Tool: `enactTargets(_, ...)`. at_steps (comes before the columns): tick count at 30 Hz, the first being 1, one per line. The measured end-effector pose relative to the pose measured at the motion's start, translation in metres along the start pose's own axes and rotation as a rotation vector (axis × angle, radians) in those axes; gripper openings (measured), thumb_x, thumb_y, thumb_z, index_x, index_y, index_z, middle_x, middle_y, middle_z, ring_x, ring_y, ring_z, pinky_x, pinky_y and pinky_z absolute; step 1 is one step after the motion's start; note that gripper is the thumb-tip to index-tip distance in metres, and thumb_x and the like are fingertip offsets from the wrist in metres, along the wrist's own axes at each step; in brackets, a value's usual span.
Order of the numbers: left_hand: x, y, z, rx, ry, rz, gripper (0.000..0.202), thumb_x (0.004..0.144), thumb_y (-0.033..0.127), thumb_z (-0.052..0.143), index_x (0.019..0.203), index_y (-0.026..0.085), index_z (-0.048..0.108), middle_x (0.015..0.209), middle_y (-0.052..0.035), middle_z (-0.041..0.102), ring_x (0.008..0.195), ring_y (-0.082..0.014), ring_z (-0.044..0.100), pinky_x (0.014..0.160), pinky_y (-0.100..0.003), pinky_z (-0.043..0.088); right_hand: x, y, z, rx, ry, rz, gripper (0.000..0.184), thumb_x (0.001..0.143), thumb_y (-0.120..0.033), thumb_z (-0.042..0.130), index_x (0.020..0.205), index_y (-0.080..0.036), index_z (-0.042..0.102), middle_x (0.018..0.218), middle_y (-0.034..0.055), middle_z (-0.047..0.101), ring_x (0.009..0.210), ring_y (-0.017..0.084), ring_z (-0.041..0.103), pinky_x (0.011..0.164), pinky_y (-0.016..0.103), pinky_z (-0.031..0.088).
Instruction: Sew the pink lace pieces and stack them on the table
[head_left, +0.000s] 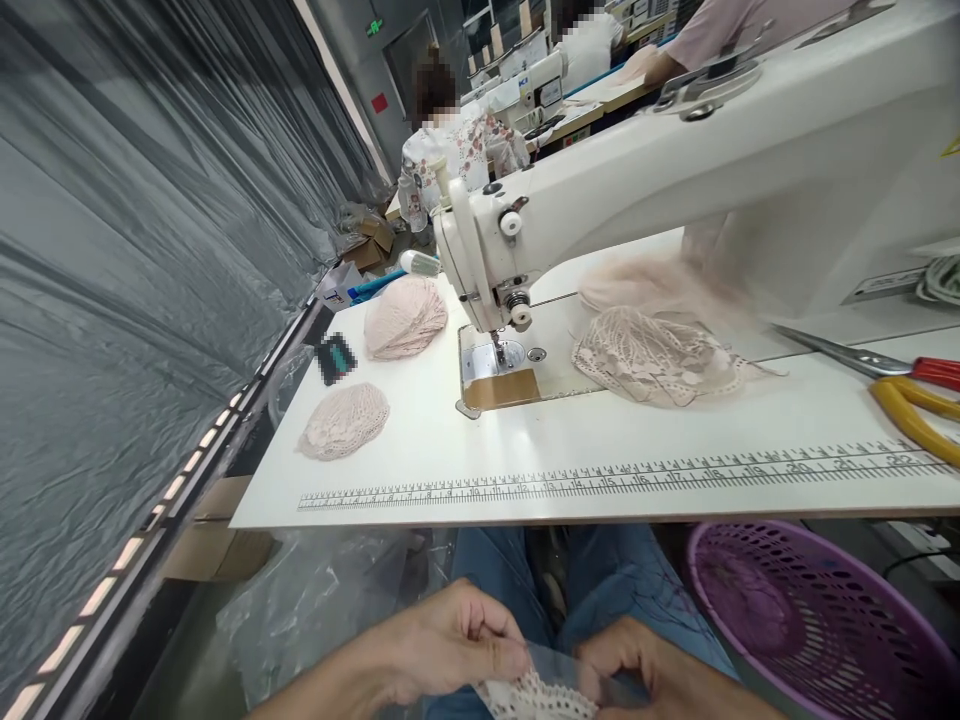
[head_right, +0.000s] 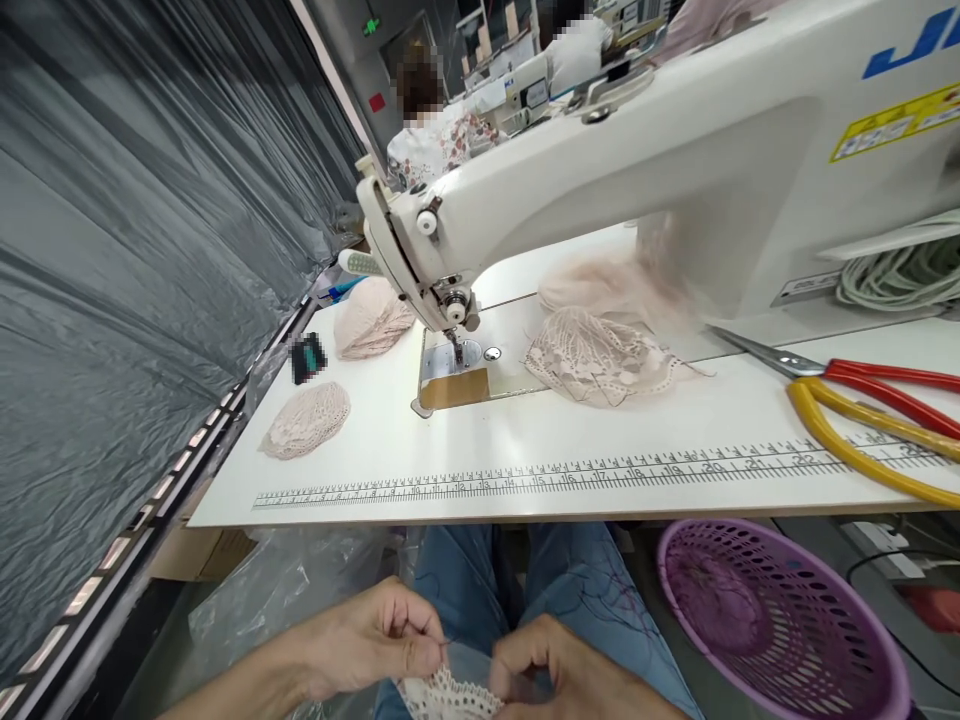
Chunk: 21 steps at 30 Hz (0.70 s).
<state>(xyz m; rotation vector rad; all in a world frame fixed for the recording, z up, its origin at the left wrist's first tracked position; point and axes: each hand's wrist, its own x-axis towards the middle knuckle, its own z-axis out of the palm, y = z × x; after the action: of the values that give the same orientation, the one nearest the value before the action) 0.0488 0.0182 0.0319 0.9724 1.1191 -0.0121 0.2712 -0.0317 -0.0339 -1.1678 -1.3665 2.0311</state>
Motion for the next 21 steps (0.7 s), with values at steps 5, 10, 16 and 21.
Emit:
enactTargets(5, -0.001, -0.007, -0.002, 0.101, -0.064, 0.016, 0.063, 0.041, 0.062, 0.086, 0.080, 0.014, 0.077, 0.066, -0.0008, 0.066, 0.059, -0.0109, 0.055, 0.069, -0.025, 0.050, 0.003, 0.000, -0.004, 0.164, -0.165, -0.100, 0.039, 0.068, -0.055, 0.076, 0.067, -0.018, 0.063, 0.072, -0.0034, 0.053, 0.068, 0.013, 0.049, 0.060, 0.024, 0.034)
enactTargets(10, 0.000, -0.007, -0.009, 0.133, -0.044, 0.016, 0.058, 0.045, 0.062, 0.085, 0.076, 0.014, 0.078, 0.063, -0.0016, 0.066, 0.055, -0.0091, 0.052, 0.061, -0.021, 0.048, 0.006, -0.010, -0.002, 0.168, -0.185, -0.109, 0.043, 0.066, -0.059, 0.076, 0.063, -0.017, 0.063, 0.072, -0.0032, 0.049, 0.070, 0.013, 0.048, 0.064, 0.024, 0.034)
enactTargets(16, 0.000, 0.000, -0.011, 0.160, -0.099, 0.053, 0.066, 0.043, 0.066, 0.083, 0.087, 0.017, 0.079, 0.063, 0.0002, 0.065, 0.055, -0.0087, 0.052, 0.065, -0.021, 0.049, 0.010, -0.006, -0.004, 0.144, -0.181, -0.061, 0.050, 0.066, -0.067, 0.072, 0.067, -0.017, 0.067, 0.058, -0.0046, 0.043, 0.060, 0.012, 0.043, 0.056, 0.024, 0.031)
enactTargets(21, -0.001, -0.001, -0.014, 0.128, -0.101, 0.015, 0.061, 0.044, 0.066, 0.083, 0.082, 0.018, 0.079, 0.063, 0.0023, 0.063, 0.055, -0.0065, 0.049, 0.063, -0.018, 0.046, 0.010, 0.000, -0.010, 0.128, -0.118, -0.030, 0.050, 0.065, -0.065, 0.074, 0.074, -0.017, 0.066, 0.068, -0.0019, 0.052, 0.070, 0.015, 0.048, 0.063, 0.025, 0.035)
